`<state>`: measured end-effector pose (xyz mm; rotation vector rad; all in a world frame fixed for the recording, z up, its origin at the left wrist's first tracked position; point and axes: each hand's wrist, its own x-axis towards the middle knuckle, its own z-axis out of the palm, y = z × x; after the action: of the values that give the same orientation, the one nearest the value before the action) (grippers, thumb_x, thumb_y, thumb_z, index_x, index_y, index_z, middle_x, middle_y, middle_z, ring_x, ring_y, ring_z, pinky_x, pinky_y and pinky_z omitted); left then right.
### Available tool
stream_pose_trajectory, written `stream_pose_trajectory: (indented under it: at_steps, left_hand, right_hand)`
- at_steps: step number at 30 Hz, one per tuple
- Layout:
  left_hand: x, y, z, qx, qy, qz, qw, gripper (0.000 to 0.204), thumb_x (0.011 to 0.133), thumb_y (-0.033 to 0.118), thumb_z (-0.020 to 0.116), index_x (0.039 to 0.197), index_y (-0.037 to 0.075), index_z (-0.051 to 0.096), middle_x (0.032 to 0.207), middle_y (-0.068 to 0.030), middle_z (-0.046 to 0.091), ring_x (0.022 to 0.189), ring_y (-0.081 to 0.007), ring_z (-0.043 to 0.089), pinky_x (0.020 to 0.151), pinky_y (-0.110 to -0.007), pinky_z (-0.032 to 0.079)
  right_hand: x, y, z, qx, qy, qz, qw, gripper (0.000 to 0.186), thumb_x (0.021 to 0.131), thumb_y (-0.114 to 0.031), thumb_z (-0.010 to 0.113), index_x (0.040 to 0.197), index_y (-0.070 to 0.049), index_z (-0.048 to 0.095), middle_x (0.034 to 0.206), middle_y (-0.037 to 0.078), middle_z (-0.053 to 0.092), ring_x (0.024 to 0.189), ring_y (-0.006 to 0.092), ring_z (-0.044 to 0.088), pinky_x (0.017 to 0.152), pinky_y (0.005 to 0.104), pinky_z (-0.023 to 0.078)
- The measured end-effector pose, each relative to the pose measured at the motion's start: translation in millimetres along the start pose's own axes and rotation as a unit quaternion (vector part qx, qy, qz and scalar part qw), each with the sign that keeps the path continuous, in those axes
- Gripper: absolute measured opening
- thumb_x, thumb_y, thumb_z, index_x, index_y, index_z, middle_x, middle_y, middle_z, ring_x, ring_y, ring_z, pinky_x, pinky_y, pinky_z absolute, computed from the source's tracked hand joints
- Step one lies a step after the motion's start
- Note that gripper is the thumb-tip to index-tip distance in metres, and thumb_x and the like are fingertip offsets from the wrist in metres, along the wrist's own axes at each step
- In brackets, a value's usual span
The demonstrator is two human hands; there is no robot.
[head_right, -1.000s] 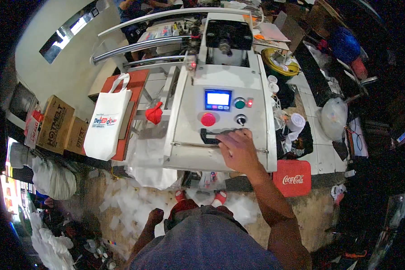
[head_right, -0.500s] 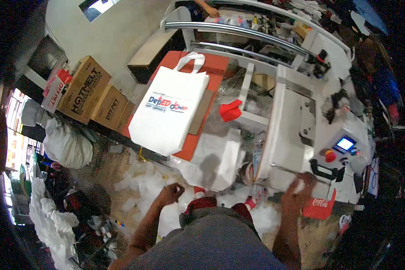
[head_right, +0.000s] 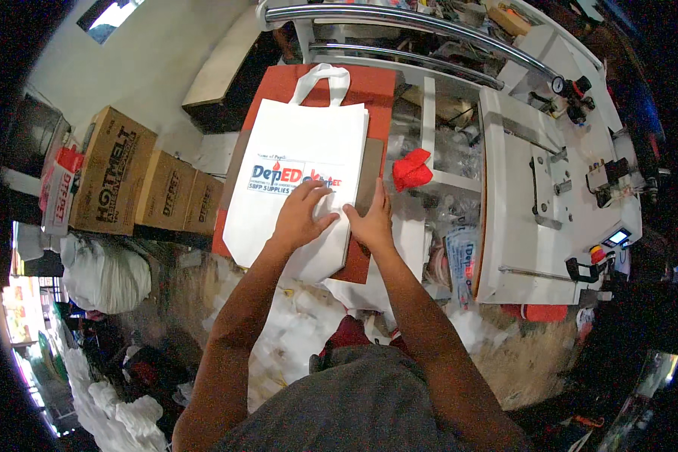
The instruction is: The person positions a white tote bag on a heat press, places a printed graphic on it, and operates the machine to transfer the design. The person then removes the bag, stacks it with others, and repeats the process with additional bags and design sheets.
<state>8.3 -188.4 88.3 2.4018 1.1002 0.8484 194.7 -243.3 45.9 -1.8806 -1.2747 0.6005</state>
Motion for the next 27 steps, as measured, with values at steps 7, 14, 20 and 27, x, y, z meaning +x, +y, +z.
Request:
stream_pose_trajectory:
  at_steps: [7,14,20,27]
  left_hand:
    - [15,-15,15,0.012,0.09,0.102,0.991,0.02,0.078,0.016,0.077,0.094,0.007,0.068,0.102,-0.0093,0.068,0.098,-0.031,0.065,0.087,-0.043,0.05]
    - [26,-203,-81,0.11,0.246,-0.264,0.926,0.026,0.083,0.028,0.067,0.094,0.005,0.072,0.092,-0.0149,0.072,0.086,-0.0359,0.068,0.081,-0.044,0.052]
    - [-108,-327,-232,0.124,0.306,-0.456,0.827,0.041,0.093,0.039,0.057,0.098,0.0,0.069,0.094,-0.0188,0.071,0.086,-0.0376,0.068,0.078,-0.051,0.05]
    - [-387,-219,-69,0.261,-0.002,-0.524,0.811,0.034,0.089,0.027,0.056,0.1,-0.004,0.062,0.09,-0.0283,0.066,0.084,-0.0469,0.063,0.072,-0.052,0.051]
  right_hand:
    - [-6,7,7,0.04,0.009,-0.007,0.999,0.099,0.082,-0.025,0.077,0.156,-0.004,0.014,0.154,0.029,0.029,0.143,0.0437,0.029,0.117,0.0497,0.025]
    - [-9,-2,1,0.034,0.008,0.019,0.999,0.095,0.085,-0.026,0.076,0.156,-0.005,0.017,0.154,0.028,0.03,0.143,0.0403,0.031,0.117,0.0446,0.027]
    - [-6,14,7,0.086,0.017,0.004,0.996,0.089,0.087,-0.028,0.074,0.156,-0.005,0.022,0.153,0.025,0.036,0.141,0.0353,0.036,0.116,0.0423,0.029]
    - [-47,174,-18,-0.01,0.086,0.291,0.953,0.071,0.088,-0.035,0.073,0.139,0.005,0.045,0.131,0.024,0.059,0.12,0.0315,0.059,0.1,0.04,0.046]
